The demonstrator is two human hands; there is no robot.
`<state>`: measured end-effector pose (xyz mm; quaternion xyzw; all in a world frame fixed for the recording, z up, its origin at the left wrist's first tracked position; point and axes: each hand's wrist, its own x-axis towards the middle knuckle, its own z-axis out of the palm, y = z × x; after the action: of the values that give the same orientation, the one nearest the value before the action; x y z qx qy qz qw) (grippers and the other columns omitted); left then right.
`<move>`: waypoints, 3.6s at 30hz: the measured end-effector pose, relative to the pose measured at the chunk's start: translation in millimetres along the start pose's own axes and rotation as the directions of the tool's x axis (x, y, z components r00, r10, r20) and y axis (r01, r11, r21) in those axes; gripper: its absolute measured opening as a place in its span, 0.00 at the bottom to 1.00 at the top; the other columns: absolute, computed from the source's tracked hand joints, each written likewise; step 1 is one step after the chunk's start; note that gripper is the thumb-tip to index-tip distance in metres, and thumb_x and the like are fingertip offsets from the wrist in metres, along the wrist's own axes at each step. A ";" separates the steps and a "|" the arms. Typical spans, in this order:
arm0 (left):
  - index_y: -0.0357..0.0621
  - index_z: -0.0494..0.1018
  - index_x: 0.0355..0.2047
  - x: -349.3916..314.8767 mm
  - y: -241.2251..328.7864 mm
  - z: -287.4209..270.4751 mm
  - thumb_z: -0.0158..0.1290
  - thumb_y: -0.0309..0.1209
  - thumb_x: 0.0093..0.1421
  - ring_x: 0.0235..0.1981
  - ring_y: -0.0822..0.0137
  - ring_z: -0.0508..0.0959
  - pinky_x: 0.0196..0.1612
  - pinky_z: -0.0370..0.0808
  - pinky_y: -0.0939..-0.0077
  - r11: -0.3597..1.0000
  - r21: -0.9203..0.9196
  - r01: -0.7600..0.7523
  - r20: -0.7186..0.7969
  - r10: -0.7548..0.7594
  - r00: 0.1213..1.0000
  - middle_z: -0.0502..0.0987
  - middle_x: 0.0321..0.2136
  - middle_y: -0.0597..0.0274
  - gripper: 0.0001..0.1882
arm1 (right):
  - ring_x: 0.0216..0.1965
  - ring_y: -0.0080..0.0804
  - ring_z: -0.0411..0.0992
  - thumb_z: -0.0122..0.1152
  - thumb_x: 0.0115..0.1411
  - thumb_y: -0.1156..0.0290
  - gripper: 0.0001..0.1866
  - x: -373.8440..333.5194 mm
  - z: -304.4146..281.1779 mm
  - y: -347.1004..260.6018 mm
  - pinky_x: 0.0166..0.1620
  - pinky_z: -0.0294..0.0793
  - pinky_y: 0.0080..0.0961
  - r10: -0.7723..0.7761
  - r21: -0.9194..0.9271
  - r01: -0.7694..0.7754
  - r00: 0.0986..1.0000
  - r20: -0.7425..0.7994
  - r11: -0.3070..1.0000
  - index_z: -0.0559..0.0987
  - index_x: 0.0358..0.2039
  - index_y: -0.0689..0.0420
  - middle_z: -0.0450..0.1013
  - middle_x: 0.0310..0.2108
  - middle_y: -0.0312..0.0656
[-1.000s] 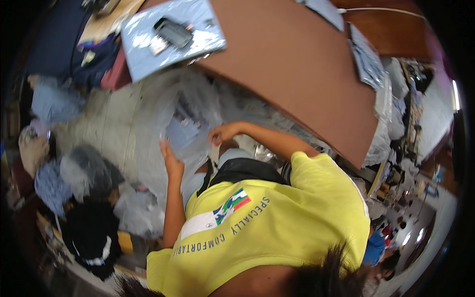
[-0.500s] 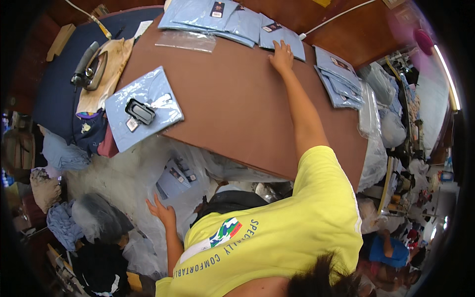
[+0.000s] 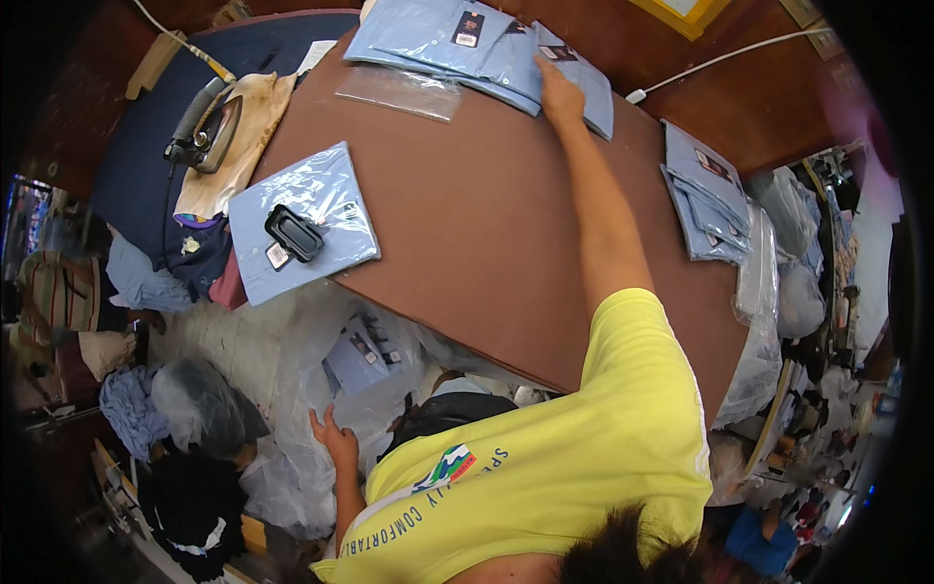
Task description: The person reaches for stacks of packaged shirts on a table and places them into a large clear plastic bag on the floor.
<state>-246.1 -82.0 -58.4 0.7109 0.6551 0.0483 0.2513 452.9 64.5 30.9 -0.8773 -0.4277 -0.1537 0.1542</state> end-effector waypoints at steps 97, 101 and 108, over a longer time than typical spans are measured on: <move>0.54 0.58 0.54 69.0 -22.0 -15.3 0.44 0.16 0.42 0.58 0.37 0.41 0.54 0.47 0.47 0.988 0.042 -0.146 -0.031 0.147 0.989 0.41 0.59 0.47 0.35 | 0.45 0.35 0.66 0.57 0.51 0.57 0.30 -382.8 12.3 -332.0 0.49 0.62 0.27 -0.785 0.675 -0.400 -0.303 0.541 0.620 0.64 0.50 0.60 0.67 0.45 0.46; 0.57 0.66 0.47 92.7 91.5 -36.4 0.49 0.24 0.46 0.58 0.42 0.41 0.56 0.42 0.46 0.830 -0.005 -0.558 -0.265 0.537 0.801 0.46 0.57 0.49 0.25 | 0.43 0.30 0.68 0.54 0.55 0.63 0.24 -235.1 -86.6 -290.2 0.45 0.67 0.27 -0.911 0.573 -0.770 -0.023 0.413 0.280 0.64 0.50 0.59 0.68 0.43 0.43; 0.58 0.67 0.46 134.3 236.2 4.8 0.48 0.38 0.51 0.59 0.52 0.45 0.58 0.44 0.53 0.415 0.026 -0.910 -0.151 0.901 0.407 0.50 0.57 0.59 0.19 | 0.50 0.43 0.60 0.58 0.51 0.64 0.31 -41.4 -17.6 -185.6 0.46 0.64 0.43 0.432 0.787 -0.610 0.688 0.583 -0.091 0.56 0.53 0.57 0.57 0.51 0.48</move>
<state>-11.5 41.2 1.8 0.9387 0.1814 0.2461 0.1596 278.1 137.2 56.1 -0.6683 -0.0531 0.2876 0.6840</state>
